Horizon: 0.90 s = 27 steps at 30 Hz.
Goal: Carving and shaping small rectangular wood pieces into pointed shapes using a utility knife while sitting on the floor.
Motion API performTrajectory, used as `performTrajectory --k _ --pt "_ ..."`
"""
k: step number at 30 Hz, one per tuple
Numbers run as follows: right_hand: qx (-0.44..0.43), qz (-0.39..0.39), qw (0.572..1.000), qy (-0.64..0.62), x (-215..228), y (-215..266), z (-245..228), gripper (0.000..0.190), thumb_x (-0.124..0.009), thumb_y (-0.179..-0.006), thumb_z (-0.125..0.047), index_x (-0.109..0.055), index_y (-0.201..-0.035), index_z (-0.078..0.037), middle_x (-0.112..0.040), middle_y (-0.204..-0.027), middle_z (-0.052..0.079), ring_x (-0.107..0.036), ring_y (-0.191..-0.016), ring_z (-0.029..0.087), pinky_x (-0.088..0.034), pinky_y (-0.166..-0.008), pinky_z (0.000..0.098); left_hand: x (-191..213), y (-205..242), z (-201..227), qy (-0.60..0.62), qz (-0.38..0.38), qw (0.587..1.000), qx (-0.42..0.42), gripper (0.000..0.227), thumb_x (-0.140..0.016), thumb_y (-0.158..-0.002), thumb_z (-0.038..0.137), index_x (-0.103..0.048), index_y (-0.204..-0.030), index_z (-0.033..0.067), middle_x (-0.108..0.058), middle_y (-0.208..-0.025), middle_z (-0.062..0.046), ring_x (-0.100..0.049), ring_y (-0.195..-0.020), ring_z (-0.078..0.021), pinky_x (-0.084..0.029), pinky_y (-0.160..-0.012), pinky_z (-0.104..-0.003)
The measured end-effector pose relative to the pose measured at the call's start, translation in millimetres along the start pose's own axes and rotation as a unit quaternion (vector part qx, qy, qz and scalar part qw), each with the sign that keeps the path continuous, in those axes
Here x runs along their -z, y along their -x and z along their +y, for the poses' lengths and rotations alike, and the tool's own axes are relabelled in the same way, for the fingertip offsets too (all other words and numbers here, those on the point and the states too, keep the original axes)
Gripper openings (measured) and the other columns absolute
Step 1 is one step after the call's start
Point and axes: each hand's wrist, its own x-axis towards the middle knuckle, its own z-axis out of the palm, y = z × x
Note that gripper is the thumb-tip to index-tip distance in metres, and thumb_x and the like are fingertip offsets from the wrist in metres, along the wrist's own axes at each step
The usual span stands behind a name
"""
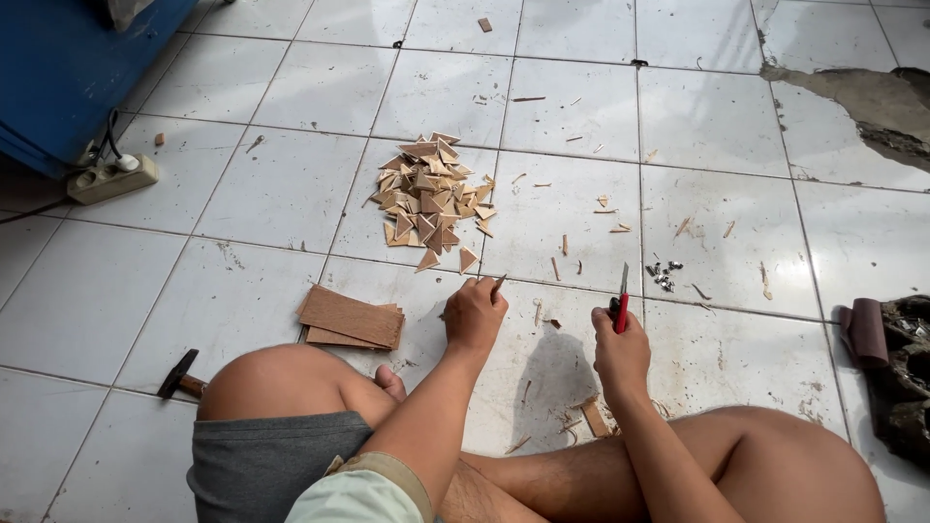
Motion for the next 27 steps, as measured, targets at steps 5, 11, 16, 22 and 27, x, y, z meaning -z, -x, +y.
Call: performTrajectory --k 5,11,16,22,27 --pt "-0.044 0.006 0.986 -0.163 11 14 -22 0.014 -0.048 -0.086 -0.017 -0.048 -0.089 -0.004 -0.031 -0.06 0.0 -0.03 -0.046 0.008 -0.027 -0.039 0.0213 -6 20 28 -0.036 -0.012 0.982 -0.186 0.014 -0.06 -0.073 0.002 -0.064 -0.085 0.0086 -0.059 -0.07 -0.009 -0.065 -0.064 -0.024 -0.055 -0.057 -0.032" --pt "-0.074 0.038 0.965 -0.247 13 5 -18 0.01 -0.047 -0.086 -0.017 -0.041 -0.086 -0.009 -0.027 -0.06 -0.003 -0.026 -0.045 0.006 -0.024 -0.041 0.0206 -13 61 66 0.105 -0.132 0.958 -0.232 0.006 -0.06 -0.076 0.008 -0.063 -0.08 0.0078 -0.058 -0.065 -0.01 -0.063 -0.062 -0.0273 -0.053 -0.053 -0.035" --pt "-0.075 -0.028 0.974 -0.213 13 4 -14 0.014 -0.051 -0.085 -0.019 -0.046 -0.09 -0.008 -0.032 -0.061 -0.002 -0.026 -0.046 0.006 -0.024 -0.041 0.0201 -11 44 54 0.315 -0.232 0.911 0.129 0.011 -0.051 -0.074 0.013 -0.06 -0.079 0.0115 -0.061 -0.059 -0.003 -0.057 -0.045 -0.0094 -0.05 -0.049 -0.021" --pt "-0.088 -0.182 0.969 -0.139 -1 10 -5 0.026 -0.067 -0.077 -0.02 -0.056 -0.092 -0.001 -0.04 -0.059 0.004 -0.029 -0.042 0.008 -0.028 -0.036 0.0219 9 34 48 0.51 -0.189 0.797 0.263 0.019 -0.056 -0.074 0.007 -0.062 -0.09 -0.0022 -0.064 -0.071 -0.015 -0.064 -0.059 -0.014 -0.056 -0.056 -0.022" --pt "-0.141 -0.221 0.945 -0.193 -4 3 4 0.025 -0.065 -0.08 -0.024 -0.05 -0.089 -0.005 -0.037 -0.062 -0.001 -0.027 -0.045 0.004 -0.026 -0.04 0.0174 19 41 50 0.535 -0.211 0.76 0.301 0.018 -0.063 -0.073 0.006 -0.06 -0.088 -0.0031 -0.057 -0.069 -0.008 -0.062 -0.059 -0.0116 -0.055 -0.055 -0.019"
